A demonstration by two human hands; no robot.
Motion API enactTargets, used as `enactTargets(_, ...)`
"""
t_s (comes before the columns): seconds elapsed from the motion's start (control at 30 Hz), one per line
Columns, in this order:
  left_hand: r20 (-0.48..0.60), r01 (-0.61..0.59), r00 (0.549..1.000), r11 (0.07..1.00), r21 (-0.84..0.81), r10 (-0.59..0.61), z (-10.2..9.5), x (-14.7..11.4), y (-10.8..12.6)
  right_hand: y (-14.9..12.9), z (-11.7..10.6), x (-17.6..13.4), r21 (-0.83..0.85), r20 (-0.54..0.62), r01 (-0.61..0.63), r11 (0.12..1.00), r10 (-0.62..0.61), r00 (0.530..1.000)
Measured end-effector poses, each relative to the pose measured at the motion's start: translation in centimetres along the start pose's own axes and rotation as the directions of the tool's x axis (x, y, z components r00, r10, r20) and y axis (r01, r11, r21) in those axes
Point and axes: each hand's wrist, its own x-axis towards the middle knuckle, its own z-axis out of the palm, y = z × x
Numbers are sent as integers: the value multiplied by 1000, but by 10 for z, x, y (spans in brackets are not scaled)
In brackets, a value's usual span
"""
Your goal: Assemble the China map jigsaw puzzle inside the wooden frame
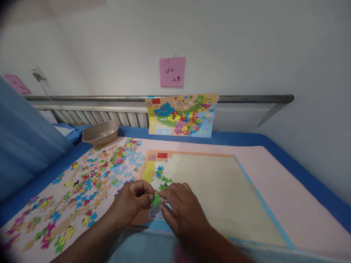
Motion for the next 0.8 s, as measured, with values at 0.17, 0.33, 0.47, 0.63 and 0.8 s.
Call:
enactTargets(0.17,-23,7,1000,1000,0,-7,-1,3,-3,2,-2,1,-45,34,12,999,-10,999)
enactTargets(0.33,-84,-89,989,950,300,120,-18,-5,1,15,-14,0,-111,86,-66,992,76,993)
enactTargets(0.47,209,-328,944,714,618,253,-25,-18,-1,37,-29,5,-203,100,-221,954,245,964)
enactTargets(0.63,389,-537,825,356,765,409,-26,-18,-18,63,-31,13,-227,130,-412,882,447,885)
enactTargets(0.8,355,-539,804,333,773,477,-28,-14,-25,67,-21,7,-217,158,-429,877,466,871)
